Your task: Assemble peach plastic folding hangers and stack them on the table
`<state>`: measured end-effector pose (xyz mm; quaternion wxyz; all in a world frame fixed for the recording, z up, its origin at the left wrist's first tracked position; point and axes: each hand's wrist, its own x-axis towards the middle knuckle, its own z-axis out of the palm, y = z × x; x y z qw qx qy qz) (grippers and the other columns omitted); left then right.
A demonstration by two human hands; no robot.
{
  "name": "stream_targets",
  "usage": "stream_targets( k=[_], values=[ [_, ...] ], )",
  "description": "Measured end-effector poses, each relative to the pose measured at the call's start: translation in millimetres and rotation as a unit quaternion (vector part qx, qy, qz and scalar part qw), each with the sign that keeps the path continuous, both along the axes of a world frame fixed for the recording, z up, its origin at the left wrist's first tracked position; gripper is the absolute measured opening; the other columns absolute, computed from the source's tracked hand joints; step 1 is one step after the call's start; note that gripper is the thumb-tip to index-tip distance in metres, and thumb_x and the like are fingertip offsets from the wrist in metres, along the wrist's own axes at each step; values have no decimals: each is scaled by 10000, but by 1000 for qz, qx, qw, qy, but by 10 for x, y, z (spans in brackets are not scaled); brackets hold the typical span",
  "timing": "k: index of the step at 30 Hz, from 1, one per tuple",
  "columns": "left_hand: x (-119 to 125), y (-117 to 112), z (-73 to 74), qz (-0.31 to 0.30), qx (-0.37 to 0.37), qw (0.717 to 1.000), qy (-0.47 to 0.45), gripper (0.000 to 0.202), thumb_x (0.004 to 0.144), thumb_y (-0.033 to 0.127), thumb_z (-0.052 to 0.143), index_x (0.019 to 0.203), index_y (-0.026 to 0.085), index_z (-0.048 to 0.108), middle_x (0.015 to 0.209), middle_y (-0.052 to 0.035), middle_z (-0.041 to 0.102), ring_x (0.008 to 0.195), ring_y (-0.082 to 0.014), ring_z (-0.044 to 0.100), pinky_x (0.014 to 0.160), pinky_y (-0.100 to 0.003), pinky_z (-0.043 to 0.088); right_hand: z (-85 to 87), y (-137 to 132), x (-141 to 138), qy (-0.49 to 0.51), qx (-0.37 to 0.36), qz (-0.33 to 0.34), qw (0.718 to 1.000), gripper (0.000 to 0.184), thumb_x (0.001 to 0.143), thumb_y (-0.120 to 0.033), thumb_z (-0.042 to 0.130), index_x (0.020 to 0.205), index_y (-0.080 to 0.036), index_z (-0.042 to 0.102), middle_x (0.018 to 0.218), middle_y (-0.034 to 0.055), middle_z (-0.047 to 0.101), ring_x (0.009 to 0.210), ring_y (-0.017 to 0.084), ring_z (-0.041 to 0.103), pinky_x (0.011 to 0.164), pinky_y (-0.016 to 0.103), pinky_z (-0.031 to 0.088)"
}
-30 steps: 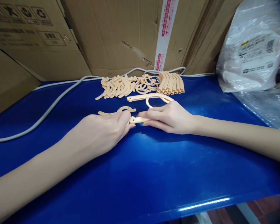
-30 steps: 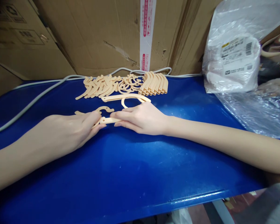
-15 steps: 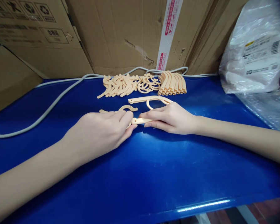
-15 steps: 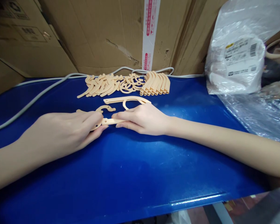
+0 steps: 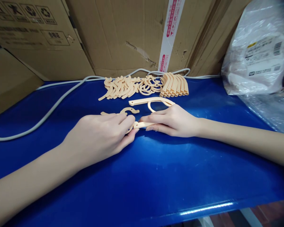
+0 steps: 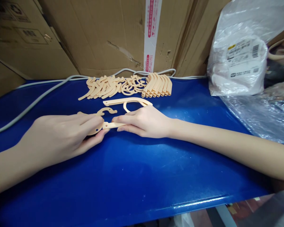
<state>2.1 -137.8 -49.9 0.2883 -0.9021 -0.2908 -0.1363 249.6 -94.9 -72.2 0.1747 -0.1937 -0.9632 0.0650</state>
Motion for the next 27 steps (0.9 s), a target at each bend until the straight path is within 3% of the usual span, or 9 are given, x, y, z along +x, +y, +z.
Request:
stream_targets(
  k=[10, 18, 27],
  values=[
    [-3, 0, 14, 36, -92, 995, -23, 377, 991, 344, 374, 687, 228, 563, 627, -24, 628, 544, -180, 568, 476, -292, 225, -9, 5, 0, 1, -5, 5, 1000, 403, 1061, -355, 410, 1344, -151, 611, 1141, 93, 752, 876, 159, 711, 745, 268, 497],
    [1, 6, -6, -6, -22, 1000, -16, 361, 977, 275, 416, 659, 199, 571, 606, -35, 633, 459, -164, 514, 444, -278, 210, -5, 1, -9, 13, 8, 6, 1000, 366, 1048, -330, 450, 1306, -151, 638, 1093, 69, 767, 834, 159, 713, 695, 264, 470],
    [-14, 12, -16, -18, -53, 998, -22, 363, 979, 276, 413, 656, 197, 559, 627, -45, 636, 451, -157, 491, 438, -277, 185, 0, 0, -3, 10, 13, 6, 1000, 351, 1049, -341, 446, 1287, -184, 651, 1074, 58, 767, 803, 144, 698, 661, 242, 442]
  ],
)
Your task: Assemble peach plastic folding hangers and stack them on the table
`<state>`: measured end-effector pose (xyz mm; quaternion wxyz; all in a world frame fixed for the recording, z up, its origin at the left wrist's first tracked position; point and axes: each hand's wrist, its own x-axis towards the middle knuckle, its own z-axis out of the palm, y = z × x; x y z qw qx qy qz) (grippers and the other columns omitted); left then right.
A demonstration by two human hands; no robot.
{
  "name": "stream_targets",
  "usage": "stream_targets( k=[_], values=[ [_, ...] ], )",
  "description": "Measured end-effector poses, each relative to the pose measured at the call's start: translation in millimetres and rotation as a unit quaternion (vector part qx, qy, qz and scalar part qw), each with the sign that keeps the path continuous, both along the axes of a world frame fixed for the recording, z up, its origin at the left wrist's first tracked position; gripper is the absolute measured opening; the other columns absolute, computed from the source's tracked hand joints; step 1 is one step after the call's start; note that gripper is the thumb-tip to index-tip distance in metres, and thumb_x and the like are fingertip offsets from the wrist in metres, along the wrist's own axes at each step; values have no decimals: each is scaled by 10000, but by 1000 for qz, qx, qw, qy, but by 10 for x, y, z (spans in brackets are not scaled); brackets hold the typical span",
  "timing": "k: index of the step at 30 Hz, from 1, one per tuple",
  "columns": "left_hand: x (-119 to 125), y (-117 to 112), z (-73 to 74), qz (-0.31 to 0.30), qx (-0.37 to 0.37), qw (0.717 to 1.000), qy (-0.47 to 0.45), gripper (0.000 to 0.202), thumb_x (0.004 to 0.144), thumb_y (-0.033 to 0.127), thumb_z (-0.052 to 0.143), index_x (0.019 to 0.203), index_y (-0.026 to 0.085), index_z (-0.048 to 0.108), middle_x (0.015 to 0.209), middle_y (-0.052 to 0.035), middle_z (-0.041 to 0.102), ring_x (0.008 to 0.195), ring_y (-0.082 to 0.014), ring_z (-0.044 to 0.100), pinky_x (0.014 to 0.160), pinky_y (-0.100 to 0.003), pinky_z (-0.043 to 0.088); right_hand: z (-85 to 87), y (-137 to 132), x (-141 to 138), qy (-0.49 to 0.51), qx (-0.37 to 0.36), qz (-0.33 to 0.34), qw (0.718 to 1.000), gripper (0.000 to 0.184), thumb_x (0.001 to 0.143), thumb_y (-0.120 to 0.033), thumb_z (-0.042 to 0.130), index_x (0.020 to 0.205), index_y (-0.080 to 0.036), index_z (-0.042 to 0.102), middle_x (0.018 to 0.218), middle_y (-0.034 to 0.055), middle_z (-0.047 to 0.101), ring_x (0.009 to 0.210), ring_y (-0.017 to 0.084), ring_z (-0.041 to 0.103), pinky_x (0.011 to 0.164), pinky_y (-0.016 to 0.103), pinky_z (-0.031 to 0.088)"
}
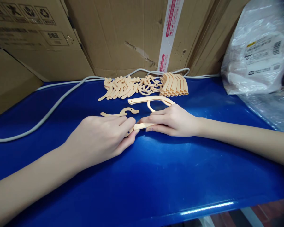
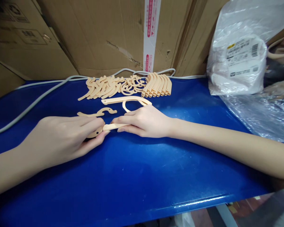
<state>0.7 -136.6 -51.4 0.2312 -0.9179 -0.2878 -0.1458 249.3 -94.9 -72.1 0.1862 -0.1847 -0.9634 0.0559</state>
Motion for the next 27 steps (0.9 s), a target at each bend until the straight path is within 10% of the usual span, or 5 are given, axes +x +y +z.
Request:
stream_targets(
  k=[9, 20, 27],
  values=[
    [-35, 67, -7, -44, -46, 998, 18, 336, 991, 274, 383, 700, 194, 531, 558, -2, 529, 427, -142, 441, 436, -259, 231, 8, -2, -8, -7, 0, 6, 1000, 351, 1046, -344, 450, 1273, -169, 652, 1003, 51, 769, 783, 145, 689, 640, 243, 429],
    [24, -4, -28, 51, 41, 998, 26, 369, 989, 291, 357, 718, 175, 579, 573, -64, 592, 370, -191, 512, 373, -256, 189, 14, -14, -33, -3, -2, -42, 999, 340, 1031, -330, 459, 1270, -169, 639, 1011, 50, 770, 792, 159, 696, 651, 260, 429],
    [-1, -10, 29, 67, 35, 997, -12, 302, 1004, 277, 372, 809, 184, 583, 537, -24, 586, 406, -185, 534, 385, -263, 190, 13, -32, -39, 107, 106, -103, 983, 323, 991, -442, 522, 1072, -184, 699, 851, 43, 723, 811, 200, 631, 759, 346, 437]
  ],
)
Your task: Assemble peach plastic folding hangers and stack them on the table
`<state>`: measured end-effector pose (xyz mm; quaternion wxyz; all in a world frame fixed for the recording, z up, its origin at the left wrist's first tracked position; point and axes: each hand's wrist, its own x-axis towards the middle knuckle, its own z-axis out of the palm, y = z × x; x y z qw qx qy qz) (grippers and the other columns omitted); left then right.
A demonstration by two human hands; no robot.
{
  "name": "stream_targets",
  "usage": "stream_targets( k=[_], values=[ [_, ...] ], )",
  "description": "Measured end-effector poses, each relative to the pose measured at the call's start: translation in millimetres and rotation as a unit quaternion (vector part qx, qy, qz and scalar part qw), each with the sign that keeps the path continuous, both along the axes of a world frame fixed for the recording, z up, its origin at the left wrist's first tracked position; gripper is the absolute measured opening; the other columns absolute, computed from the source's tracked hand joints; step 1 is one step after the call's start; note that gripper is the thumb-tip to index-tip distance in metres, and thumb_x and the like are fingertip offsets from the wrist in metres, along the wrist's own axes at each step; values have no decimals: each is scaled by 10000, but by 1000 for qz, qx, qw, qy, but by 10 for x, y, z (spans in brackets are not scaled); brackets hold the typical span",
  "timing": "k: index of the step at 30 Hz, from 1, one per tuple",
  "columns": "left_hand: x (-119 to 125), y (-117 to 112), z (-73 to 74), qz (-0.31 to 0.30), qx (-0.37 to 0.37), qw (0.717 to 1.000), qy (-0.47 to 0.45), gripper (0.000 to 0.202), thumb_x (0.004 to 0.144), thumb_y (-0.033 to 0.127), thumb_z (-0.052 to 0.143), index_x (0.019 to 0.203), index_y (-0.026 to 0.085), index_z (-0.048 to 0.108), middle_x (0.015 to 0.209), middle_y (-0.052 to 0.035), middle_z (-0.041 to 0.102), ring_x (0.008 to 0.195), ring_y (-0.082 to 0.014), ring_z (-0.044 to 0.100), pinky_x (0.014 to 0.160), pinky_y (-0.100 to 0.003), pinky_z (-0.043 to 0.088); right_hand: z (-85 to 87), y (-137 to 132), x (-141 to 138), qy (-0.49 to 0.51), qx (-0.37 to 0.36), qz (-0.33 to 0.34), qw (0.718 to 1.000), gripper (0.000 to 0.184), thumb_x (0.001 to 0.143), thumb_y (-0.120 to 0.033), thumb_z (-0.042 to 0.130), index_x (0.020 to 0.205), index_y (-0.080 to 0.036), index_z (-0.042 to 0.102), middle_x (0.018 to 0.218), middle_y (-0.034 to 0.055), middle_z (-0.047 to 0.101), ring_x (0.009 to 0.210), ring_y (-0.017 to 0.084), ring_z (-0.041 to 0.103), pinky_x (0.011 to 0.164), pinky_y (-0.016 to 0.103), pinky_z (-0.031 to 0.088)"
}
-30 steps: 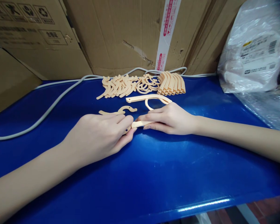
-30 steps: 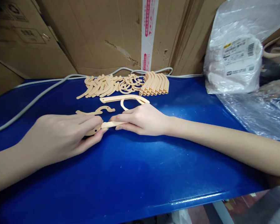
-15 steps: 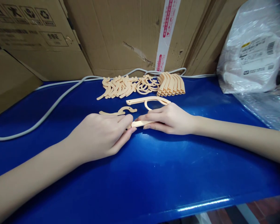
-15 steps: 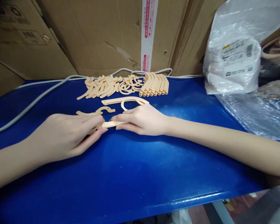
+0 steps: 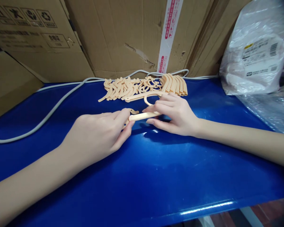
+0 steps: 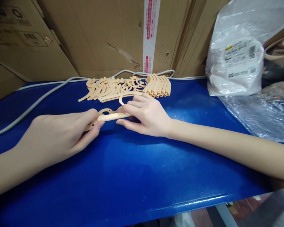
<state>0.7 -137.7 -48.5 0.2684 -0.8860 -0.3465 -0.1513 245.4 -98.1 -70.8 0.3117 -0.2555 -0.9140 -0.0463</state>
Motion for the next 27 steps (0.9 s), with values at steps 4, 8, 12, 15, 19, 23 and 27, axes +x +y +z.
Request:
stream_targets(
  k=[4, 8, 12, 15, 19, 23, 27],
  values=[
    [-2, -4, 30, 29, -3, 1000, -4, 301, 1015, 272, 353, 781, 205, 530, 546, -8, 577, 420, -168, 521, 398, -259, 163, 36, -1, 2, 53, 14, -38, 998, 235, 987, -374, 517, 1024, -232, 701, 1034, 73, 677, 984, 245, 611, 877, 431, 445],
    [-6, 7, 27, 39, -5, 999, -2, 307, 1014, 279, 353, 764, 210, 518, 526, 1, 555, 400, -161, 494, 397, -254, 150, 47, 31, 24, 116, -24, -83, 989, 194, 981, -322, 528, 978, -228, 697, 1127, 97, 637, 1094, 261, 588, 997, 482, 421],
    [0, -1, 50, 36, 13, 999, -3, 282, 991, 259, 417, 738, 200, 527, 518, -8, 549, 409, -170, 510, 402, -260, 155, 10, 107, 44, 146, -75, -104, 981, 208, 992, -322, 518, 991, -224, 701, 1237, 95, 618, 1232, 258, 547, 1089, 479, 373],
    [9, -24, 85, 21, 35, 999, 17, 277, 980, 224, 432, 724, 195, 533, 545, -11, 562, 443, -166, 531, 425, -269, 157, -13, 158, 41, 164, -138, -98, 972, 234, 1005, -312, 495, 1003, -216, 709, 1247, 80, 636, 1249, 235, 557, 1084, 433, 391],
    [14, -35, 117, 6, 76, 996, 39, 284, 974, 224, 430, 716, 197, 547, 564, -5, 567, 464, -156, 519, 431, -292, 169, -12, 188, 27, 167, -205, -90, 960, 281, 1013, -338, 483, 988, -176, 710, 1100, 80, 703, 1099, 222, 633, 984, 379, 454],
    [0, -1, 106, -42, 57, 996, 50, 269, 947, 204, 418, 731, 187, 577, 562, -3, 562, 480, -168, 545, 426, -304, 235, 3, 186, 23, 137, -219, -80, 963, 327, 1022, -353, 466, 952, -151, 713, 1050, 90, 720, 1013, 218, 642, 915, 354, 464],
    [-23, 31, 43, -134, -37, 988, 73, 264, 894, 193, 386, 687, 204, 549, 601, -16, 556, 559, -191, 559, 514, -323, 385, 3, 180, 26, 126, -223, -63, 965, 319, 1024, -343, 462, 1000, -145, 712, 1043, 87, 722, 977, 203, 645, 886, 338, 466]
  ],
)
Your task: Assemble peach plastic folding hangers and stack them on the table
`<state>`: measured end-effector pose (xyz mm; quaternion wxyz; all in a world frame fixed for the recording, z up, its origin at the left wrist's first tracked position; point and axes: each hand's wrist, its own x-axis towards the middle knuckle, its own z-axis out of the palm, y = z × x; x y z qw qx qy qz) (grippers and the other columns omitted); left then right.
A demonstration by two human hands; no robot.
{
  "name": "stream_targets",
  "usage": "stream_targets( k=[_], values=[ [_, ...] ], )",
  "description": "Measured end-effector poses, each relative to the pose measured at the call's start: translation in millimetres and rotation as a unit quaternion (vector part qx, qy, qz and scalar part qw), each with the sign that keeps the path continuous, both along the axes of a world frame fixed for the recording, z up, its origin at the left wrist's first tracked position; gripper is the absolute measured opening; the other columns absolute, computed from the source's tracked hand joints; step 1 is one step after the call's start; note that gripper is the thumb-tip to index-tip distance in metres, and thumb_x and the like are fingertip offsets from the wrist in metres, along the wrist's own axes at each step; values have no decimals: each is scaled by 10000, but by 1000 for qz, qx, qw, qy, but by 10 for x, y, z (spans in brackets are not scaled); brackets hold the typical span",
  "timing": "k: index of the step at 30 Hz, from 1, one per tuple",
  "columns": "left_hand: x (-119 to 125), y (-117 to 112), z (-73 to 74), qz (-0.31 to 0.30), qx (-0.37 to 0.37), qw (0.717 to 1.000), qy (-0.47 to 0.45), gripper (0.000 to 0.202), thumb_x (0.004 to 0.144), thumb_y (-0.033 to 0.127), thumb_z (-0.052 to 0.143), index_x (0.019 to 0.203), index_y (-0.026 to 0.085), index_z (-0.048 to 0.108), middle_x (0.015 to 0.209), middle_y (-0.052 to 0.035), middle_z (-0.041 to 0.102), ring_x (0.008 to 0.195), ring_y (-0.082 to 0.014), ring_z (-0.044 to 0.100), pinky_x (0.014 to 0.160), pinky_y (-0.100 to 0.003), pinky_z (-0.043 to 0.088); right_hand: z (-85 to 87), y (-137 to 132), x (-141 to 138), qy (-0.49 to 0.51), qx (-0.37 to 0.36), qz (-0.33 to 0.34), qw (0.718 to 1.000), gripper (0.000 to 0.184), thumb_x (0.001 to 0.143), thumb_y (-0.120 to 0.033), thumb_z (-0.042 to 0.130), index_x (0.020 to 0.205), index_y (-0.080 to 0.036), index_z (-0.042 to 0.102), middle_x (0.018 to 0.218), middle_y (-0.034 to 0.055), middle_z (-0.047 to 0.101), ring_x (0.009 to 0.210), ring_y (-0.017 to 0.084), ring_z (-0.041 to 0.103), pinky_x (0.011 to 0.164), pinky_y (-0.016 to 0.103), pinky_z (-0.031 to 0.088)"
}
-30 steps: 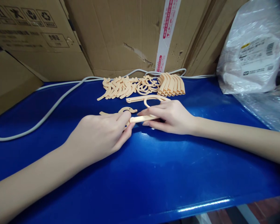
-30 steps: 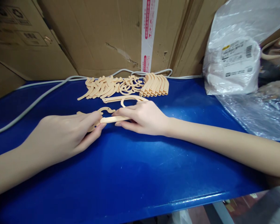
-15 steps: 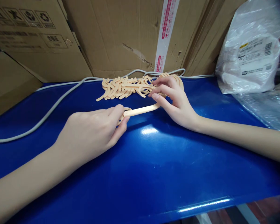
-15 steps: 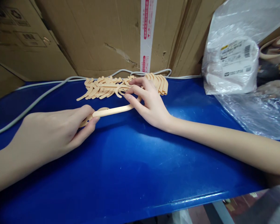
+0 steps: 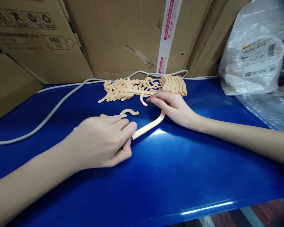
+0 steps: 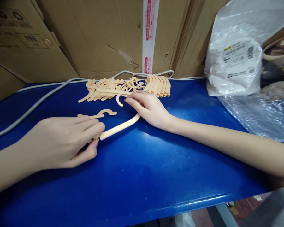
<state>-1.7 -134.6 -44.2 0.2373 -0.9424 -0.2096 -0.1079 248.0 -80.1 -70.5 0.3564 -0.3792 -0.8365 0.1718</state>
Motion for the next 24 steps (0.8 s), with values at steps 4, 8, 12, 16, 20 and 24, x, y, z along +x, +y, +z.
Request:
stream_targets(
  k=[4, 8, 12, 16, 20, 24],
  values=[
    [-6, 10, -22, -40, -29, 999, 19, 226, 847, 182, 385, 672, 208, 526, 623, -45, 503, 636, -245, 505, 599, -391, 439, -14, 3, -2, -5, -7, 5, 1000, 310, 1020, -333, 469, 1032, -140, 711, 1049, 83, 728, 960, 195, 653, 871, 329, 470],
    [2, 15, 56, -35, -68, 995, 63, 144, 795, 167, 438, 696, 205, 535, 713, -75, 548, 708, -261, 504, 618, -395, 451, -33, 14, 3, -17, -1, -5, 1000, 256, 1001, -272, 490, 1057, -151, 709, 1025, 67, 731, 939, 186, 651, 859, 324, 472],
    [10, 24, 83, -43, -72, 993, 86, 111, 783, 180, 480, 777, 185, 591, 828, -96, 623, 798, -284, 564, 697, -425, 495, -49, 21, 14, -25, 9, -7, 1000, 239, 973, -199, 506, 1082, -136, 710, 992, 70, 727, 905, 179, 649, 835, 316, 475],
    [15, 50, 17, -80, -22, 996, 34, 206, 873, 128, 441, 855, 154, 645, 927, -104, 691, 901, -291, 619, 776, -429, 506, -52, 22, 17, -23, 6, -8, 1000, 253, 968, -181, 500, 1088, -114, 712, 970, 72, 725, 886, 174, 652, 823, 309, 479],
    [13, 76, -30, -97, 3, 995, -2, 260, 904, 50, 425, 973, 135, 662, 1085, -105, 711, 1017, -276, 634, 864, -412, 508, -43, 21, 17, -24, 9, -4, 1000, 256, 966, -173, 488, 1087, -119, 707, 994, 72, 726, 930, 176, 658, 852, 317, 480],
    [4, 95, -29, -87, -7, 996, -11, 279, 921, 48, 418, 1041, 152, 647, 1146, -99, 700, 1059, -276, 635, 844, -400, 532, -32, 13, 20, -30, -2, -8, 1000, 264, 968, -181, 478, 1100, -134, 701, 1035, 77, 729, 955, 183, 661, 871, 332, 483]
  ],
)
